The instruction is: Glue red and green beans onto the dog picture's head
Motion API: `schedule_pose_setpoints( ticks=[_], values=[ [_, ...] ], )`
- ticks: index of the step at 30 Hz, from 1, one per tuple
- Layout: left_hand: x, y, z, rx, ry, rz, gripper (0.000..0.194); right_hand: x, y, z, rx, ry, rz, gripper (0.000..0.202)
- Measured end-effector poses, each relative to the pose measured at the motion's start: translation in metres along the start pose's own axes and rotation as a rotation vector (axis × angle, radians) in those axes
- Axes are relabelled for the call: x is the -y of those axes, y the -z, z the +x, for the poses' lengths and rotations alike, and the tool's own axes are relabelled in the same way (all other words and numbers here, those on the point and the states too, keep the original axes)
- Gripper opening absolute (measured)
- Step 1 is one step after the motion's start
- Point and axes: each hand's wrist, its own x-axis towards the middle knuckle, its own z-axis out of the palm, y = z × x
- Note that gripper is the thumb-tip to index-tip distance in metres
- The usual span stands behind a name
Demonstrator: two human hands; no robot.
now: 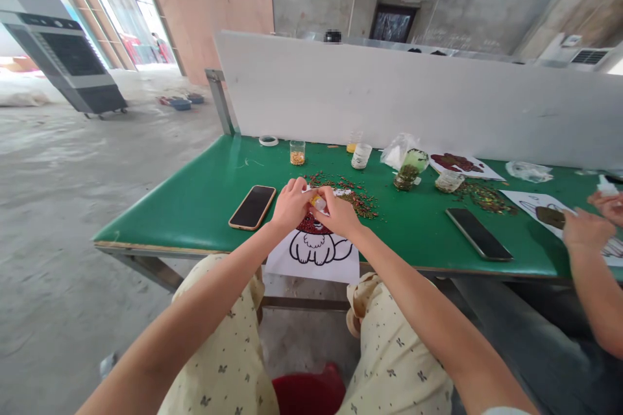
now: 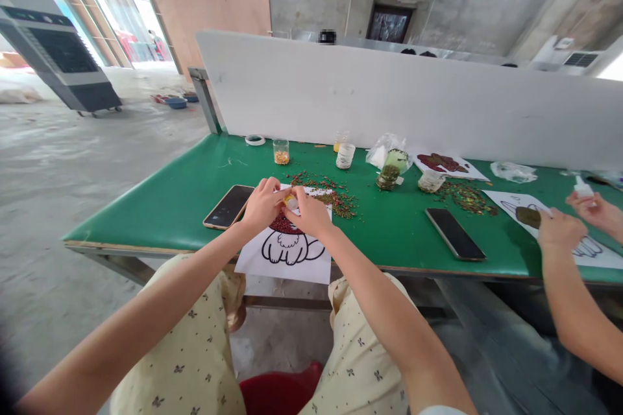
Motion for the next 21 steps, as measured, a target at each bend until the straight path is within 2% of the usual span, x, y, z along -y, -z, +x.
schedule_pose_setpoints(
  ticks=[4,7,9,14,16,21],
  values=[
    [0.003,0.004,0.000,0.076,0.082,-0.002,0.042,0.006,-0.005,0.003,-0.003,0.009,0.025,0.039],
    [0.004,0.004,0.000,0.111,0.198,-0.048,0.046,0.008,-0.010,0.005,-0.030,0.019,0.050,0.037],
    [0.008,0.002,0.001,0.095,0.236,-0.146,0.050,0.008,-0.014,0.008,-0.054,0.016,0.076,0.036],
    [0.018,-0.006,0.007,-0.044,0.167,-0.542,0.064,0.001,-0.026,0.022,-0.112,0.004,0.086,0.038],
    [0.020,-0.007,0.009,-0.071,0.209,-0.574,0.057,0.001,-0.030,0.026,-0.105,0.018,0.036,0.037],
    [0.026,-0.003,0.010,-0.129,0.306,-0.403,0.034,-0.003,-0.028,0.033,-0.043,0.119,-0.120,0.024]
  ],
)
